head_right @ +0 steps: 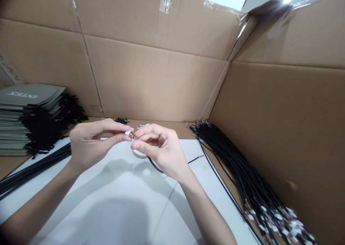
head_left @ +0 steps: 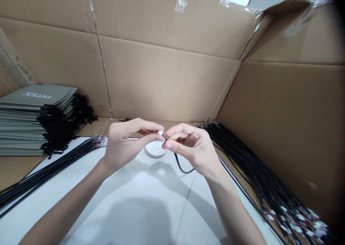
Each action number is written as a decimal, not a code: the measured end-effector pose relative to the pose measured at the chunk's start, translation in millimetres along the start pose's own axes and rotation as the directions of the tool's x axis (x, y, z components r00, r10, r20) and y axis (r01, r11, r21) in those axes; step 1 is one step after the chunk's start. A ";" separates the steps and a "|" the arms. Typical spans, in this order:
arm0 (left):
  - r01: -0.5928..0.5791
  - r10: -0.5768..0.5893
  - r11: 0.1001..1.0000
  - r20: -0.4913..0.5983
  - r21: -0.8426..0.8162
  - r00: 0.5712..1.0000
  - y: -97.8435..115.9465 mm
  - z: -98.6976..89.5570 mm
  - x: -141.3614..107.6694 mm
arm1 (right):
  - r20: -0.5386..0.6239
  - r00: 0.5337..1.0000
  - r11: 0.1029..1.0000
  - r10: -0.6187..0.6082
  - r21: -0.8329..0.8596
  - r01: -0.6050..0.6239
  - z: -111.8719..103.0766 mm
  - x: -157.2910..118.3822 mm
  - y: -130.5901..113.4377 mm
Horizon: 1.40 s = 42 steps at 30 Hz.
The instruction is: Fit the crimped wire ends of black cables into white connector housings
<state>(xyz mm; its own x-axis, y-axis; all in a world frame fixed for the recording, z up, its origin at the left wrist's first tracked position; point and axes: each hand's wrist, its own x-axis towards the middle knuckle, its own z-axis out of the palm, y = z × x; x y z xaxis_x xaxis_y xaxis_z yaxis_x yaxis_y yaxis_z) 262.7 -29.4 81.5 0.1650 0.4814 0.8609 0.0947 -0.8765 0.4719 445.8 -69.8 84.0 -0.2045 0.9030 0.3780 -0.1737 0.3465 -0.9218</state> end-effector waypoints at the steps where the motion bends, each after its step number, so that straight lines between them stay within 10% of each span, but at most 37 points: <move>1: 0.009 -0.009 1.000 -0.040 0.005 0.999 0.6 0.4 -1.0 | -0.019 0.999 0.999 -0.032 -0.023 0.031 1.1 -0.9 0.3; 12: 0.301 -0.304 0.939 0.009 -0.168 0.953 14.9 6.5 -0.7 | -0.119 0.907 0.875 -0.403 -0.339 0.344 14.6 -10.1 4.9; 18: 0.353 -0.354 0.896 0.049 -0.268 0.934 12.5 7.8 -1.9 | -0.087 0.943 0.924 -0.322 -0.244 0.293 11.1 -8.3 2.2; 29: -0.152 0.148 0.988 0.105 0.040 0.983 1.6 -10.4 1.1 | 0.046 0.992 0.987 -0.117 -0.105 0.122 2.0 -4.9 -5.1; 42: -0.502 0.390 0.845 0.433 0.182 0.813 7.2 -22.1 3.4 | 0.166 0.984 0.883 -0.072 -0.448 0.140 -8.5 -9.8 -25.8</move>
<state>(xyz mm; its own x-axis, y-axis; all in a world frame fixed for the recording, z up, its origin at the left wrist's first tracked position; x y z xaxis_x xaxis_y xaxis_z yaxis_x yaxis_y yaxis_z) 242.2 -34.2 92.0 0.5958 0.0514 0.8015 0.1761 -0.9820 -0.0680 460.5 -85.4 103.4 -0.3482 0.8211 0.4522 0.2494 0.5462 -0.7997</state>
